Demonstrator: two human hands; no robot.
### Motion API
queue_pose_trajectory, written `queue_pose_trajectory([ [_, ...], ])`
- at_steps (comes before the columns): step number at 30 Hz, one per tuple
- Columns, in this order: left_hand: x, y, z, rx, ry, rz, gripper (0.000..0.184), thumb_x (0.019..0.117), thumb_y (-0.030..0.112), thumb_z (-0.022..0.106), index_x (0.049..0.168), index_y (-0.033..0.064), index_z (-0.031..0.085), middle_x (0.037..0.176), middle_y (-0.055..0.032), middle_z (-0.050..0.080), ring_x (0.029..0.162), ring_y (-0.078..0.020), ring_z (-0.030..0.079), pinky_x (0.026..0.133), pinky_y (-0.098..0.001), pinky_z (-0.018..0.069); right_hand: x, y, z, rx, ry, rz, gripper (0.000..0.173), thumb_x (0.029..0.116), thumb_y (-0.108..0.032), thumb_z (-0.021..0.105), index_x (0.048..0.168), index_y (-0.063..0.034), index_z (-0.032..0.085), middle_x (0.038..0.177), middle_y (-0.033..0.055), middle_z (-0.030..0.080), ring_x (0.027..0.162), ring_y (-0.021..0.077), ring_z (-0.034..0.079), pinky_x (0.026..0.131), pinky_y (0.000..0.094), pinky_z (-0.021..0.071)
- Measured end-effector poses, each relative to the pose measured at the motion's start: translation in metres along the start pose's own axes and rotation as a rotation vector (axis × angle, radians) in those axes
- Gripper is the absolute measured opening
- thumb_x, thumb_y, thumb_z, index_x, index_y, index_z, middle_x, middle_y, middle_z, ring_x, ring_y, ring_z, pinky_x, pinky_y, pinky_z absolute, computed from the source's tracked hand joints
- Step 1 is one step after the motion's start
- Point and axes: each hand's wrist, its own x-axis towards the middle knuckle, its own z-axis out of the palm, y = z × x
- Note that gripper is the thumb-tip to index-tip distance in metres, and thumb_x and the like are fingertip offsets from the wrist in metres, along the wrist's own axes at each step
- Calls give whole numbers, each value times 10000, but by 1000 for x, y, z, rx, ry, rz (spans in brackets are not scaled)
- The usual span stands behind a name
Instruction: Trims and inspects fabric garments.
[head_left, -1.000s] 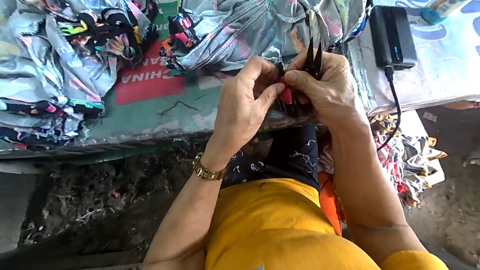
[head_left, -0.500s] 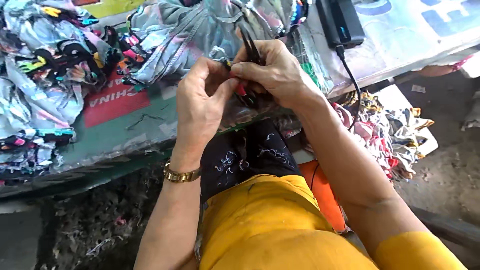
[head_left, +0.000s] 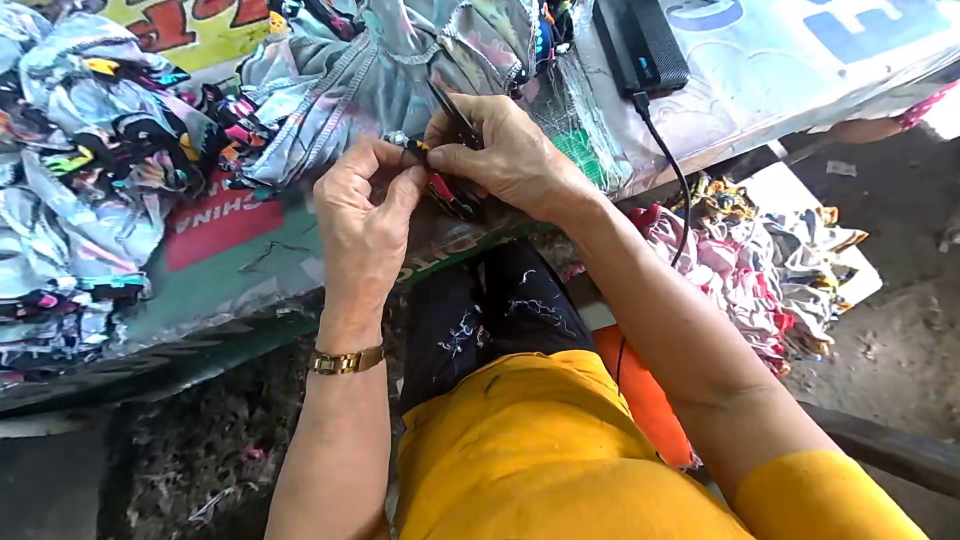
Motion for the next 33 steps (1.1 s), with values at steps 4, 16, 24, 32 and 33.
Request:
queue_pose_trajectory([
  [4, 14, -4, 3, -27, 40, 1, 46, 987, 70, 599, 1031, 78, 608, 923, 68, 644, 847, -13, 645, 801, -216, 557, -1, 1, -2, 10, -16, -56, 69, 952, -55, 683, 958, -3, 638, 760, 9, 625, 578, 32, 554, 524, 195, 472],
  [16, 12, -4, 1, 17, 21, 31, 53, 993, 81, 603, 1028, 50, 629, 922, 29, 661, 846, -9, 644, 792, -192, 545, -3, -2, 0, -77, 24, -30, 48, 942, -36, 674, 983, -12, 664, 818, 20, 662, 682, 45, 615, 600, 206, 508],
  [24, 12, -6, -1, -53, 8, 7, 63, 989, 58, 578, 1033, 49, 622, 912, 27, 661, 833, -26, 652, 775, -217, 560, -6, -3, 0, -41, 13, -17, 53, 981, -18, 604, 965, -6, 653, 750, -2, 628, 568, 25, 542, 518, 185, 461],
  [32, 10, -7, -5, -107, 25, 28, 58, 985, 63, 607, 1034, 51, 636, 920, 39, 665, 845, -27, 655, 786, -220, 563, -5, -3, 8, -183, 2, -29, 113, 935, -92, 708, 999, -31, 638, 823, 12, 650, 698, 43, 623, 638, 213, 530],
  [33, 9, -5, -5, -88, 10, 20, 63, 988, 70, 598, 1037, 52, 633, 913, 34, 661, 826, -25, 649, 769, -215, 559, -5, -3, 8, -192, 12, -22, 75, 949, -79, 688, 991, -29, 652, 810, 11, 653, 676, 39, 618, 617, 209, 522],
])
